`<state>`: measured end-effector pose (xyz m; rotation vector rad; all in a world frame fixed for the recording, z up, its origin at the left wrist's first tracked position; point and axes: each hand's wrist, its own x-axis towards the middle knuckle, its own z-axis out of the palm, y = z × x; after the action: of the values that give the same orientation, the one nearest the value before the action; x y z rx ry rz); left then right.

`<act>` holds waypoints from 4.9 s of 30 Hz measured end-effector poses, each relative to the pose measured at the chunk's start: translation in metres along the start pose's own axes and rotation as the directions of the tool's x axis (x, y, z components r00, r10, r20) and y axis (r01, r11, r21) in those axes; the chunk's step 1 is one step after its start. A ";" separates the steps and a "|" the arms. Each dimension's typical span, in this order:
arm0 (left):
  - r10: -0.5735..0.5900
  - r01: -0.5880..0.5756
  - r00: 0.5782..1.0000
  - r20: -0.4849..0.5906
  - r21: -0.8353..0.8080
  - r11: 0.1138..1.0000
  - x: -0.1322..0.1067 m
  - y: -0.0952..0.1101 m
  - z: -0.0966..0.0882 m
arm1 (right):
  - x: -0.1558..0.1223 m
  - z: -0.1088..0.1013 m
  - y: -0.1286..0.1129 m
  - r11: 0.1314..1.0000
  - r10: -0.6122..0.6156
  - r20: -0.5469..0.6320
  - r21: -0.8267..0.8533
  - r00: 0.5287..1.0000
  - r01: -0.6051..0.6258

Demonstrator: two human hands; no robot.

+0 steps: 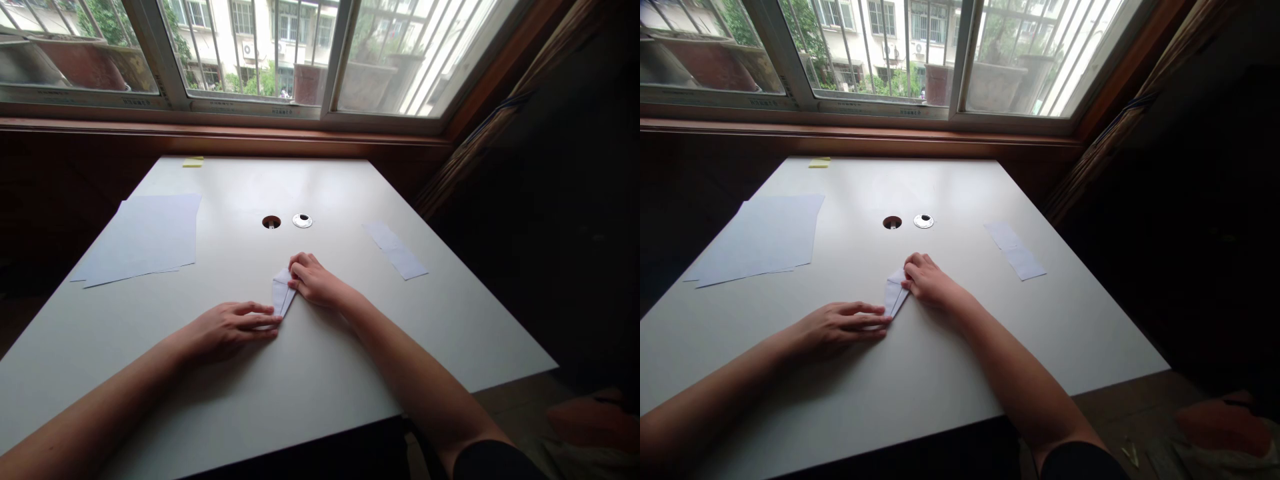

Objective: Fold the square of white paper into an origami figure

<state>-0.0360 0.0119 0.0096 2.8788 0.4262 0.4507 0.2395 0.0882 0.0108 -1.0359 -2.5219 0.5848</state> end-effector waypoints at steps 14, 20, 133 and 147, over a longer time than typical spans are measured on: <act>-0.066 0.071 0.995 -0.074 0.068 0.995 0.011 0.004 0.007 | -0.002 -0.002 0.003 0.999 -0.053 0.005 -0.003 0.999 0.053; -0.054 0.066 0.994 -0.093 0.128 0.990 0.039 0.007 0.023 | -0.002 -0.003 0.004 0.996 -0.084 0.002 0.017 0.996 0.084; -0.064 0.067 0.995 -0.074 0.049 0.997 0.032 0.008 0.013 | 0.006 0.006 0.013 0.956 0.282 -0.194 -0.031 0.940 -0.293; -0.053 0.053 0.997 -0.062 -0.003 0.999 0.029 0.002 0.013 | 0.002 0.006 0.011 0.966 0.240 -0.300 -0.017 0.923 -0.257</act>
<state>-0.0049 0.0170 0.0055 2.8504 0.5105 0.5317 0.2416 0.0956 0.0007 -1.3678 -2.1730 0.3914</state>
